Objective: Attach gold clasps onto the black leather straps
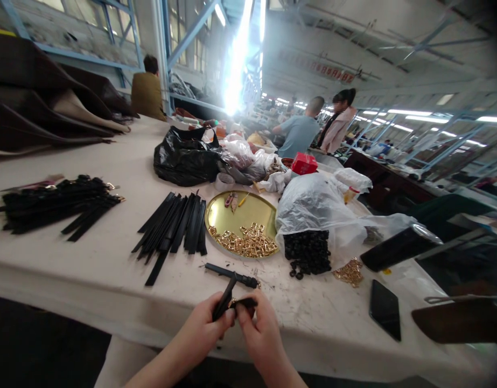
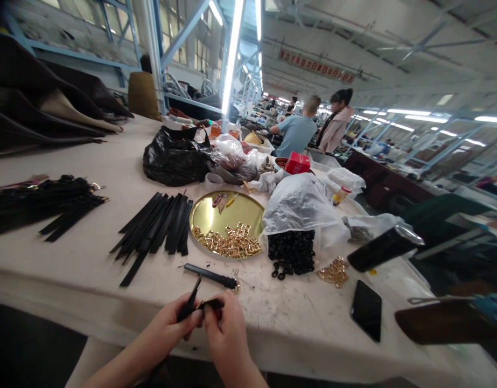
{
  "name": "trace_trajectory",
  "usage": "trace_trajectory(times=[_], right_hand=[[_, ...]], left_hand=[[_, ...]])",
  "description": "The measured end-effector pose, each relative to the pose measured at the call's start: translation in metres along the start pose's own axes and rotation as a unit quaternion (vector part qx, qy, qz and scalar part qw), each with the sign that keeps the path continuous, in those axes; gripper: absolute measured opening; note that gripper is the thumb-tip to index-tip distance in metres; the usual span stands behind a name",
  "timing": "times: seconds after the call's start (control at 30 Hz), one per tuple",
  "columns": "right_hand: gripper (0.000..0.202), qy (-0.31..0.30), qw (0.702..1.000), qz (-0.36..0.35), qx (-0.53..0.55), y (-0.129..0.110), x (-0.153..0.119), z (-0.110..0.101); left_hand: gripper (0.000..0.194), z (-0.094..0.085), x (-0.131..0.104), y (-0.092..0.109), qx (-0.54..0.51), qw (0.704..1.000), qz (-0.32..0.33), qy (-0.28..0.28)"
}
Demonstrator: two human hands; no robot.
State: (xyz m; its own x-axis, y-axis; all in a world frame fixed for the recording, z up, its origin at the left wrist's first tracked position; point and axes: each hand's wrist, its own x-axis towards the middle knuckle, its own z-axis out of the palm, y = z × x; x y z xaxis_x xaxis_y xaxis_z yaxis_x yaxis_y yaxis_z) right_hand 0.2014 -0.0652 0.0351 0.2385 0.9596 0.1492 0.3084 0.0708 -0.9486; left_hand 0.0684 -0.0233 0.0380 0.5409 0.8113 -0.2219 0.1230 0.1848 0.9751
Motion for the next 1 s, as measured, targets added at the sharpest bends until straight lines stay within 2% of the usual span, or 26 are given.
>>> trace_trajectory(times=[0.07, 0.17, 0.23, 0.27, 0.3, 0.37, 0.47, 0.53, 0.6, 0.73, 0.87, 1.0], right_hand=[[0.016, -0.042, 0.986, 0.104, 0.123, -0.001, 0.003, 0.001], [0.022, -0.062, 0.924, 0.238, 0.292, -0.002, 0.003, 0.004], [0.023, -0.065, 0.889, 0.281, 0.357, -0.003, 0.000, 0.005], [0.023, -0.064, 0.882, 0.289, 0.367, -0.003, -0.001, 0.005], [0.023, -0.056, 0.888, 0.287, 0.356, -0.002, -0.003, 0.005], [0.023, -0.041, 0.923, 0.251, 0.290, 0.000, -0.004, 0.004], [0.022, -0.035, 0.969, 0.157, 0.187, 0.002, -0.004, 0.003], [0.020, -0.041, 0.979, 0.122, 0.161, 0.002, -0.005, 0.002], [0.019, -0.039, 0.979, 0.122, 0.160, 0.001, -0.006, 0.001], [0.021, -0.035, 0.953, 0.199, 0.225, -0.002, -0.008, 0.002], [0.019, -0.064, 0.904, 0.247, 0.344, -0.009, -0.009, 0.001], [0.018, -0.085, 0.858, 0.280, 0.421, -0.014, -0.010, -0.002]], left_hand=[[0.018, -0.005, -0.001, 0.000, 0.031, 0.999, 0.018, -0.004], [0.012, -0.010, -0.003, 0.003, 0.090, 0.995, 0.047, -0.001], [0.011, -0.011, -0.004, 0.004, 0.109, 0.993, 0.052, -0.009], [0.011, -0.010, -0.004, 0.004, 0.113, 0.992, 0.050, -0.013], [0.012, -0.009, -0.005, 0.004, 0.113, 0.992, 0.046, -0.016], [0.013, -0.006, -0.005, 0.002, 0.103, 0.994, 0.040, -0.016], [0.017, -0.003, -0.004, -0.001, 0.075, 0.997, 0.030, -0.008], [0.016, -0.002, -0.004, -0.001, 0.055, 0.998, 0.028, -0.006], [0.014, -0.003, -0.004, 0.001, 0.030, 0.999, 0.024, -0.011], [0.012, -0.004, -0.005, 0.007, -0.015, 1.000, 0.001, -0.022], [0.024, 0.000, -0.008, 0.011, -0.083, 0.995, -0.054, -0.005], [0.032, 0.000, -0.010, 0.011, -0.113, 0.992, -0.057, -0.026]])
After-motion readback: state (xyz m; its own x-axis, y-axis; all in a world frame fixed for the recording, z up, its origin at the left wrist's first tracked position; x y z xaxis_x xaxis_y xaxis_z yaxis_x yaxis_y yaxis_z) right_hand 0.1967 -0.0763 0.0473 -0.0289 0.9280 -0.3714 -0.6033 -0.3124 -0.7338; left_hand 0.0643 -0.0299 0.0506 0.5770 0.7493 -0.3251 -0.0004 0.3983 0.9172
